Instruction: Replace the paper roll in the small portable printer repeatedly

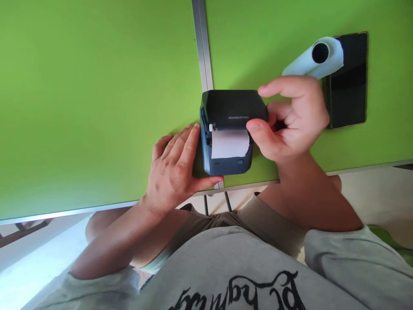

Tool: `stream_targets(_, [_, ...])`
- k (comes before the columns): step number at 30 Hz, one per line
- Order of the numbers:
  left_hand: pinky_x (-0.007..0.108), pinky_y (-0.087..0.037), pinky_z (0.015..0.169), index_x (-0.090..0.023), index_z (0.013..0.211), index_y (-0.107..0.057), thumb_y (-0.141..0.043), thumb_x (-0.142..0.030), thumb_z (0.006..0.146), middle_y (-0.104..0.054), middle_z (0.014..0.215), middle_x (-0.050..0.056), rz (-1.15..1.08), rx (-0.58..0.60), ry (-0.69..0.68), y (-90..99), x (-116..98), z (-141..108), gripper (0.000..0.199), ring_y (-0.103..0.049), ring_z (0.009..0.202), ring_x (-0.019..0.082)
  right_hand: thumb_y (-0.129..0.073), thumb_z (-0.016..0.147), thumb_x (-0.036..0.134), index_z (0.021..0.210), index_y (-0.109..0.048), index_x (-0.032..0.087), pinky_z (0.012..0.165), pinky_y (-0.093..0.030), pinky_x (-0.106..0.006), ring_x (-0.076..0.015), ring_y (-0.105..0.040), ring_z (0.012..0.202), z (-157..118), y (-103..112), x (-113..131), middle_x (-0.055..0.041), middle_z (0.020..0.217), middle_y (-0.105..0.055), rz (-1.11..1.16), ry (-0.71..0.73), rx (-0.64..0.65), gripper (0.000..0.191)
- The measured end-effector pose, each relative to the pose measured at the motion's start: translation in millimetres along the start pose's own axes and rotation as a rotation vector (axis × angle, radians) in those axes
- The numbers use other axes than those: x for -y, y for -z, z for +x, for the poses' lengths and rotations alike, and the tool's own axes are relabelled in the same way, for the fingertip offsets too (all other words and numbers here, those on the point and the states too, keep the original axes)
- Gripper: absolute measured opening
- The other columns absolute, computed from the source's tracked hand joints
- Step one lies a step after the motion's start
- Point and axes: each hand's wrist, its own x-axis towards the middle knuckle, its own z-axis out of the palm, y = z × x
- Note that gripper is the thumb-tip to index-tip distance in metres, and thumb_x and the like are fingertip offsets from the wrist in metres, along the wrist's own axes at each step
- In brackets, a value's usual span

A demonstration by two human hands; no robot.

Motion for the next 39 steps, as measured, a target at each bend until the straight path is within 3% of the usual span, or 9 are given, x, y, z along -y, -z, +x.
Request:
stream_targets(5, [0.042, -0.037, 0.119, -0.015, 0.166, -0.029, -0.034, -0.093, 0.089, -0.063, 0.151, 0.019, -0.003, -0.018, -0.015, -0.1, 0, 0, 0.110, -0.062, 0.139, 0.033, -0.062, 0.100, 0.049, 0.106, -0.066, 0.032, 0.045, -0.039, -0.028, -0.0083, -0.061, 0.055, 5, -4, 6, 0.0043, 0.083, -0.063, 0.099, 0.073, -0.209, 0.018])
stream_targets(9, [0.042, -0.036, 0.118, -0.015, 0.166, -0.027, -0.035, -0.092, 0.089, -0.063, 0.151, 0.020, -0.004, -0.030, -0.025, 0.1, 0, 0, 0.109, -0.062, 0.138, 0.033, -0.058, 0.103, 0.046, 0.106, -0.059, 0.029, 0.055, -0.049, -0.028, -0.0114, -0.073, 0.076, 7, -8, 5, 0.0019, 0.102, -0.069, 0.210, 0.075, -0.233, 0.017])
stream_targets(12, [0.043, -0.037, 0.118, -0.016, 0.167, -0.025, -0.034, -0.092, 0.090, -0.062, 0.152, 0.019, -0.005, -0.018, -0.016, 1.0, -1, 1, 0.110, -0.062, 0.138, 0.033, -0.054, 0.104, 0.045, 0.099, -0.056, 0.030, 0.056, -0.049, -0.032, -0.0166, -0.074, 0.081, 8, -5, 7, 0.0009, 0.092, -0.072, 0.027, 0.026, -0.103, 0.016])
stream_targets(15, [0.043, -0.036, 0.118, -0.015, 0.167, -0.027, -0.037, -0.090, 0.091, -0.062, 0.152, 0.020, -0.021, -0.021, -0.020, 1.5, -1, 1, 0.107, -0.062, 0.138, 0.033, -0.056, 0.100, 0.034, 0.090, -0.063, 0.029, 0.056, -0.045, -0.037, -0.0165, -0.065, 0.062, 12, 2, 14, 0.0016, 0.081, -0.074, -0.231, 0.022, 0.118, 0.013])
stream_targets(18, [0.043, -0.036, 0.119, -0.015, 0.166, -0.029, -0.037, -0.090, 0.092, -0.062, 0.151, 0.019, -0.019, -0.030, -0.027, 0.8, 0, 1, 0.105, -0.062, 0.137, 0.033, -0.066, 0.092, 0.033, 0.085, -0.070, 0.027, 0.057, -0.039, -0.037, -0.0171, -0.060, 0.058, 19, 9, 27, 0.0010, 0.075, -0.074, -0.371, -0.002, 0.260, 0.010])
stream_targets(20, [0.043, -0.037, 0.118, -0.015, 0.165, -0.029, -0.037, -0.092, 0.090, -0.063, 0.151, 0.019, -0.009, -0.035, -0.028, 0.2, 0, 1, 0.108, -0.063, 0.137, 0.034, -0.070, 0.090, 0.032, 0.093, -0.075, 0.026, 0.057, -0.033, -0.035, -0.0196, -0.064, 0.065, 25, 14, 36, 0.0002, 0.082, -0.078, -0.472, -0.042, 0.383, 0.009])
stream_targets(25, [0.042, -0.036, 0.119, -0.013, 0.164, -0.031, -0.038, -0.092, 0.090, -0.062, 0.151, 0.021, -0.014, -0.037, -0.033, -0.7, 0, 0, 0.109, -0.062, 0.138, 0.035, -0.060, 0.095, 0.023, 0.124, -0.073, 0.031, 0.057, -0.024, -0.033, -0.0219, -0.071, 0.078, 37, 19, 49, 0.0008, 0.103, -0.083, -0.611, -0.028, 0.685, 0.033])
stream_targets(32, [0.043, -0.035, 0.119, -0.010, 0.162, -0.035, -0.040, -0.089, 0.091, -0.063, 0.150, 0.022, -0.020, -0.038, -0.048, -0.1, 1, 1, 0.106, -0.062, 0.138, 0.035, -0.057, 0.095, 0.024, 0.131, -0.069, 0.033, 0.061, -0.036, -0.031, -0.0218, -0.071, 0.077, 43, 17, 44, 0.0022, 0.094, -0.081, -0.548, -0.023, 0.729, 0.039])
stream_targets(39, [0.043, -0.036, 0.118, -0.011, 0.163, -0.034, -0.039, -0.090, 0.091, -0.063, 0.150, 0.022, -0.021, -0.040, -0.051, -0.1, 1, 0, 0.108, -0.062, 0.138, 0.035, -0.065, 0.087, 0.023, 0.120, -0.072, 0.038, 0.064, -0.046, -0.032, -0.0200, -0.070, 0.074, 39, 19, 43, 0.0064, 0.093, -0.081, -0.420, -0.037, 0.558, 0.037])
